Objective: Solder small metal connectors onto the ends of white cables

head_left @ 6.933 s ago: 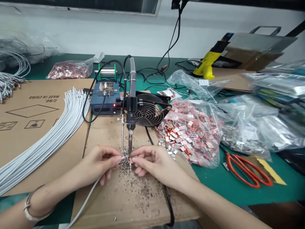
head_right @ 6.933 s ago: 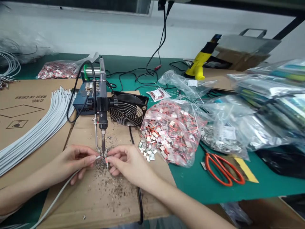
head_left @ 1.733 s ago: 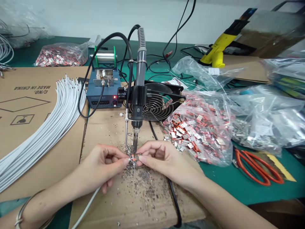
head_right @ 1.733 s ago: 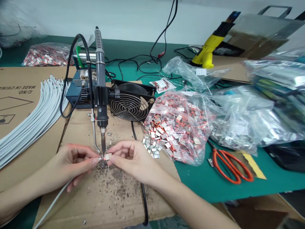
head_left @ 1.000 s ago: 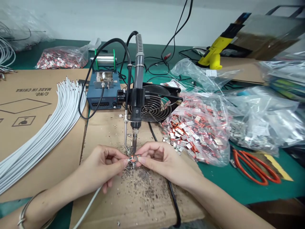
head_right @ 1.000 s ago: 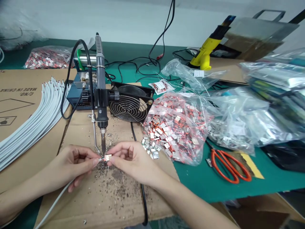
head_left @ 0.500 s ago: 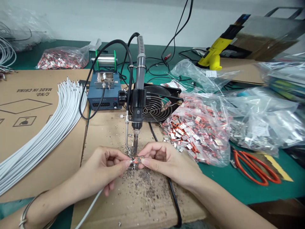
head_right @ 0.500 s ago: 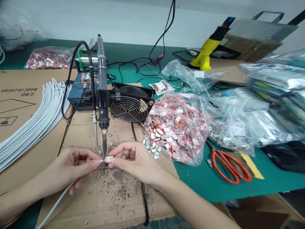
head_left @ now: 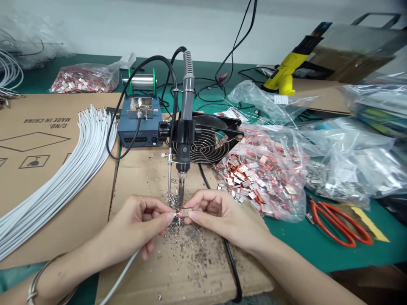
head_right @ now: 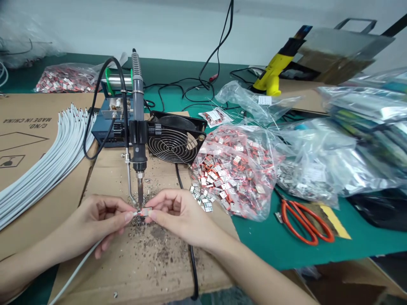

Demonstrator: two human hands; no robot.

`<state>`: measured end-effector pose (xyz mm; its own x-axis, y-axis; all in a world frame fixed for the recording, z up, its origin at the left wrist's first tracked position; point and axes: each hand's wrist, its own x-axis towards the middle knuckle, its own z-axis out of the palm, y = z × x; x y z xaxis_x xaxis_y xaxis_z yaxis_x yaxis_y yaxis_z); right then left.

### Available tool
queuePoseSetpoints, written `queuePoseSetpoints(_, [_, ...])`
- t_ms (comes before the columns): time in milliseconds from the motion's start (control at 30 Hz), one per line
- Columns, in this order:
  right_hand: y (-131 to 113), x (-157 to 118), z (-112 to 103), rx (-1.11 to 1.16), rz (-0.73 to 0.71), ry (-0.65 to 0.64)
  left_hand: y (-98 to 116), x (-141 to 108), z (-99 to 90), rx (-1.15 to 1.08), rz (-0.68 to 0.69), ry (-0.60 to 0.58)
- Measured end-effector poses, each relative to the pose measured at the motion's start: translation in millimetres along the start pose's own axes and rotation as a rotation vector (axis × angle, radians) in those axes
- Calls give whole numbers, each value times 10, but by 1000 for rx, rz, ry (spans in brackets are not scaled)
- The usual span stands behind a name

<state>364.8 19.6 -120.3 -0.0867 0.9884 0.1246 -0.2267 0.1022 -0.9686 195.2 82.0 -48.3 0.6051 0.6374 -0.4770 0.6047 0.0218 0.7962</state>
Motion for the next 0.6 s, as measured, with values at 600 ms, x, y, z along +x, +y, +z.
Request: queuePoseSetpoints(600, [55, 39, 9, -44, 65, 17, -68, 63, -20, -25, -30, -25])
